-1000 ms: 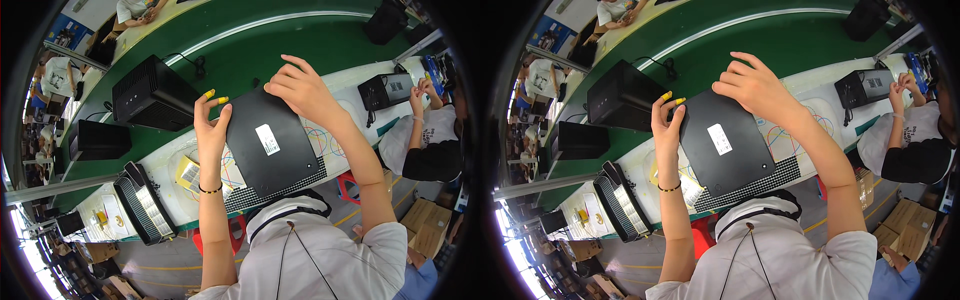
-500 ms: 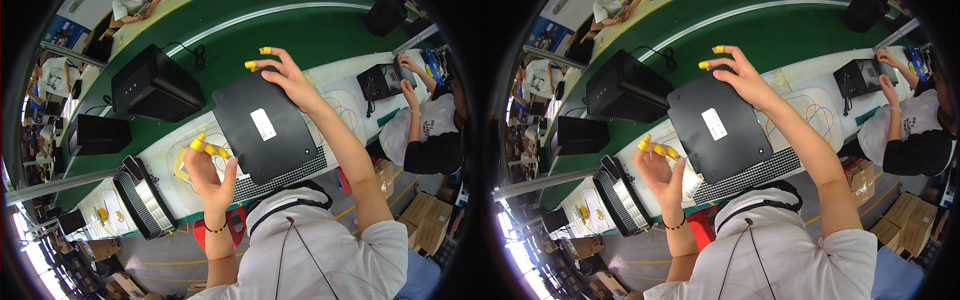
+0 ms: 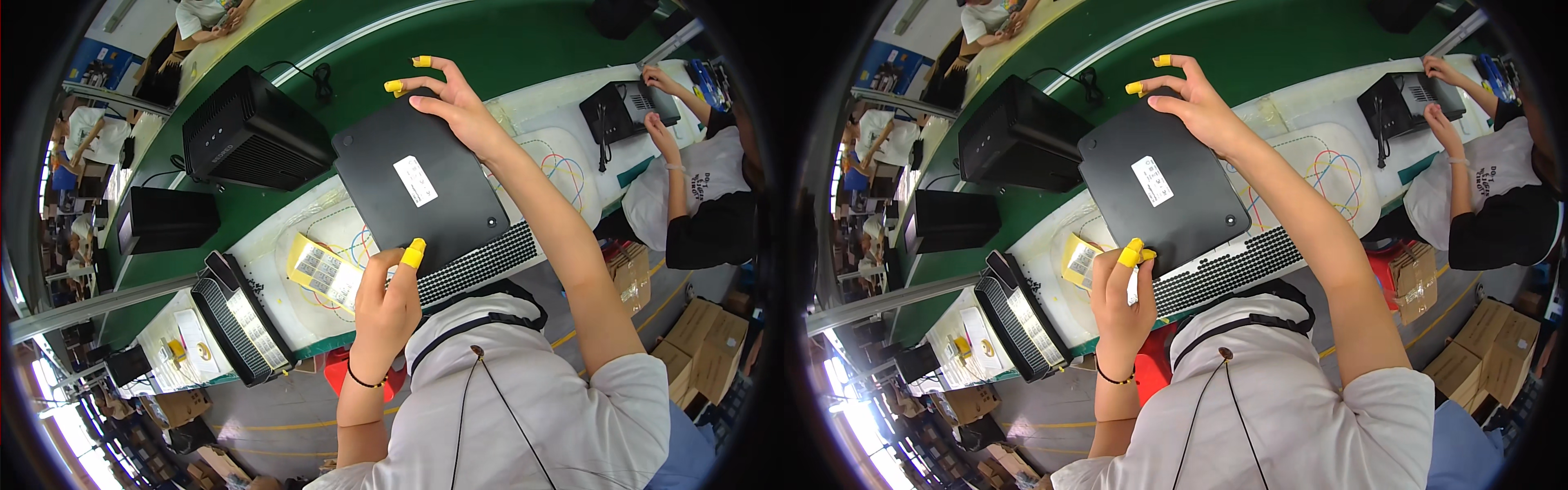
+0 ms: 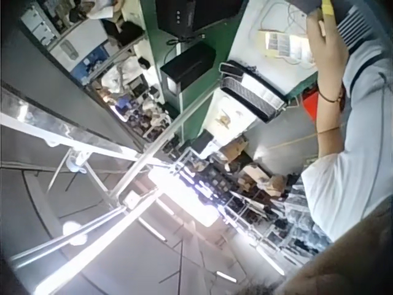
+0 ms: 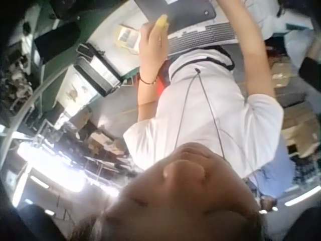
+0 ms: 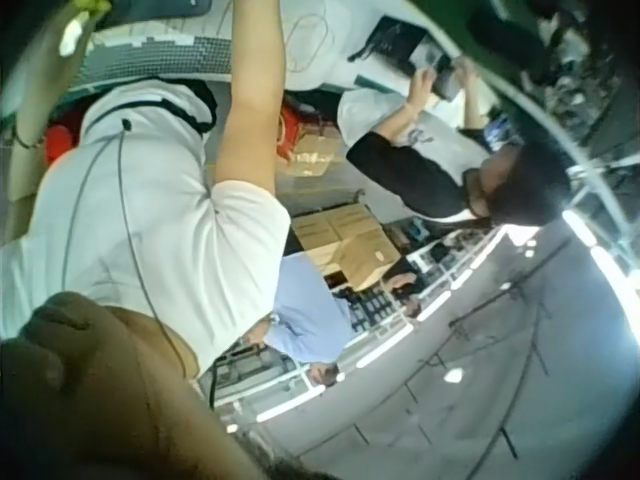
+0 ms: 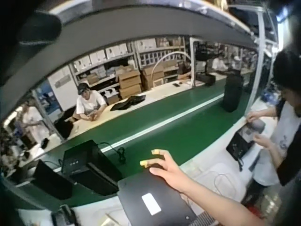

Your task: The person applies labels and adhesive pads to the bottom of electronic devices by hand on an assembly line, taking each device from the belt, sticking a label and pads to its base, and passing it down the line.

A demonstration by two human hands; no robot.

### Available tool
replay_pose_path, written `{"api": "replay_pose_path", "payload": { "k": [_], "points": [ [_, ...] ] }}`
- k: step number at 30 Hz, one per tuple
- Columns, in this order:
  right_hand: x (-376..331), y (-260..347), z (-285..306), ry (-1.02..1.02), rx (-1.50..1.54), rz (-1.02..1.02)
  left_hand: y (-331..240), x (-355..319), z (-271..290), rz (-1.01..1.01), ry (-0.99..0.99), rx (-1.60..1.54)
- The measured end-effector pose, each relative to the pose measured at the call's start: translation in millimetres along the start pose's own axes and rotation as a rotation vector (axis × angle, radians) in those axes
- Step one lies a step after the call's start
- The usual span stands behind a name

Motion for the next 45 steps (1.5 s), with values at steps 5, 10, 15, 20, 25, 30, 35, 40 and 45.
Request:
{"api": "replay_pose_path", "payload": {
  "k": [5,10,15,20,25,30,35,40,45],
  "points": [
    [3,-2,4,0.025,0.009,0.045,-1,-8,-3,-0.107,0.011,0.042],
    [-12,5,-1,-0.062,-0.130,0.178,0,-19,-2,-0.048,-0.009,0.013],
    [-86,28,6,-0.084,-0.689,0.419,8,-23,-21,0.382,-0.444,-0.401],
    [-144,50,9,0.033,-1.037,0.351,11,-21,-41,0.575,-0.376,-0.725],
    [-153,46,12,0.046,-1.168,0.222,11,-18,-45,0.559,-0.377,-0.744],
    [-160,36,9,-0.030,-1.361,0.433,12,-21,-44,0.558,-0.377,-0.737],
    [-162,25,19,0.103,-1.251,0.426,13,-24,-46,0.530,-0.379,-0.716],
    [-159,0,8,-0.015,-0.840,0.335,14,-23,-50,0.527,-0.398,-0.733],
    [-160,-29,-13,-0.198,-0.291,0.050,13,-23,-54,0.510,-0.429,-0.709]
  ]
}}
Point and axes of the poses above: each hand's wrist, its own x-axis towards the middle knuckle, its own z-axis out of the back of the hand, y = z × x, the point moved 2 cm from there along x, towards the middle knuckle, and after that the axes turned 9 degrees about -z, right-handed, at the moved point
